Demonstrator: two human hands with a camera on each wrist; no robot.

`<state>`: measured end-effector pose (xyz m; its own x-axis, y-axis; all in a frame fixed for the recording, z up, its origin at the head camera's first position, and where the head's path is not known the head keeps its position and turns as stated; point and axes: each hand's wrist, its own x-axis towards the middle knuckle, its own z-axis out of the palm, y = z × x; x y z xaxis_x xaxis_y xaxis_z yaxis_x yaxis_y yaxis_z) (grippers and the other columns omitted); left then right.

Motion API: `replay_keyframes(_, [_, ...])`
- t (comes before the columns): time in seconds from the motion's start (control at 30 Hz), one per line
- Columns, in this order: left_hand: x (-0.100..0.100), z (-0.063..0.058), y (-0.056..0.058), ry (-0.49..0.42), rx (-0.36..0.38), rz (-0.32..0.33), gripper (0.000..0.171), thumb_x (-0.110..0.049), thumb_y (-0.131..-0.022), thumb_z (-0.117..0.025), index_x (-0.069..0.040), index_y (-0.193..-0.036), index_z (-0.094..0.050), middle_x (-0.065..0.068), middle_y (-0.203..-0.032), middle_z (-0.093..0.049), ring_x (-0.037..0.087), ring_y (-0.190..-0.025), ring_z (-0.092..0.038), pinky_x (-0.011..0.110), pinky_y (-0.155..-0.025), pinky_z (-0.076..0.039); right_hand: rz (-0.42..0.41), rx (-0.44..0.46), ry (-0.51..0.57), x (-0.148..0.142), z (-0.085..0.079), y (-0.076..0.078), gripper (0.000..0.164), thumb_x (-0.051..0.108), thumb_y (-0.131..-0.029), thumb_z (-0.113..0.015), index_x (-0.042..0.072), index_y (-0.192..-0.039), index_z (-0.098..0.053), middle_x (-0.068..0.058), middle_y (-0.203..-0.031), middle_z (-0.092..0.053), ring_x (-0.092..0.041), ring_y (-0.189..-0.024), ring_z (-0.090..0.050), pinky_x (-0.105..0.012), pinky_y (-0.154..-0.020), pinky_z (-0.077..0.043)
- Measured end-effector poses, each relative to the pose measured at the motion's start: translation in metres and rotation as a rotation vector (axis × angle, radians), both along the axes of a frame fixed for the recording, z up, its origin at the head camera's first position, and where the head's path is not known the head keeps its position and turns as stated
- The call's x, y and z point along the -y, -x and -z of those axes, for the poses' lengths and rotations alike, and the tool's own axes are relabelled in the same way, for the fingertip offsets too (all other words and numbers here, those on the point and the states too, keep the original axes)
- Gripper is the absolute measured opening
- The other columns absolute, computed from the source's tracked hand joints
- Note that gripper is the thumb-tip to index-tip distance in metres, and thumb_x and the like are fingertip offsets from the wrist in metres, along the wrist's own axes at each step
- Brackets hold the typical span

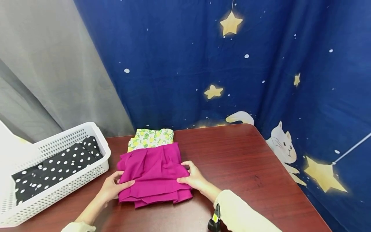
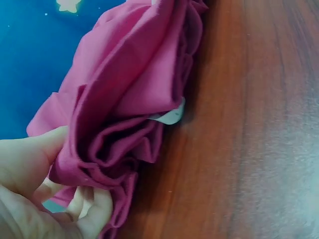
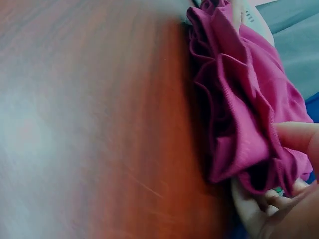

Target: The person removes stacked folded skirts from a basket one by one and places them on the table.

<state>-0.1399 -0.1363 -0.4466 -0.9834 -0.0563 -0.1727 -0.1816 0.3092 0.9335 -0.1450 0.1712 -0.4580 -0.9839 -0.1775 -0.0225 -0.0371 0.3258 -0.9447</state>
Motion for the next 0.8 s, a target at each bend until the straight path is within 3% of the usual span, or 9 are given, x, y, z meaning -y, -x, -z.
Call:
replay_keyframes(0.13, [0.002,-0.007,-0.002,-0.021,0.037,0.024,0.053,-0.012,-0.073,-0.077,0.0,-0.115,-0.048,0.008,-0.073,-0.056,0.019,-0.058,-0.061,0.038,-0.053,-0.054,-0.054,-0.002,-0.088,-0.005,-0.01,0.005,0.062,0.008,-0.064,-0.076,-0.003,-0.117,-0.046,-0.009,-0.1,-0.056,-0.023,-0.094,-0.051,-0.039,-0.086,-0.04])
replay_keyframes(0.37, [0.009,-0.022,-0.006,0.061,0.045,0.068,0.059,-0.015,-0.072,-0.078,0.002,-0.12,-0.047,0.012,-0.082,-0.052,0.018,-0.061,-0.059,0.039,-0.054,-0.054,-0.155,0.059,-0.072,-0.015,-0.026,0.012,0.056,0.003,-0.067,-0.075,-0.007,-0.113,-0.045,-0.01,-0.092,-0.057,-0.018,-0.082,-0.056,-0.033,-0.075,-0.047])
replay_keyframes(0.57, [0.018,-0.035,-0.008,0.085,0.046,0.102,0.056,-0.015,-0.075,-0.076,0.003,-0.119,-0.048,0.013,-0.085,-0.051,0.019,-0.064,-0.057,0.041,-0.056,-0.054,-0.129,0.16,-0.042,-0.022,-0.046,0.02,0.057,0.001,-0.071,-0.071,-0.005,-0.122,-0.044,-0.013,-0.087,-0.056,-0.02,-0.069,-0.06,-0.042,-0.056,-0.053])
replay_keyframes(0.8, [0.029,-0.05,-0.009,0.077,0.019,0.157,0.048,-0.012,-0.078,-0.072,0.005,-0.118,-0.05,0.011,-0.085,-0.053,0.02,-0.071,-0.057,0.04,-0.061,-0.054,-0.11,0.119,-0.118,-0.027,-0.071,0.035,0.057,0.005,-0.074,-0.07,-0.001,-0.125,-0.046,-0.015,-0.093,-0.06,-0.024,-0.082,-0.062,-0.049,-0.064,-0.052])
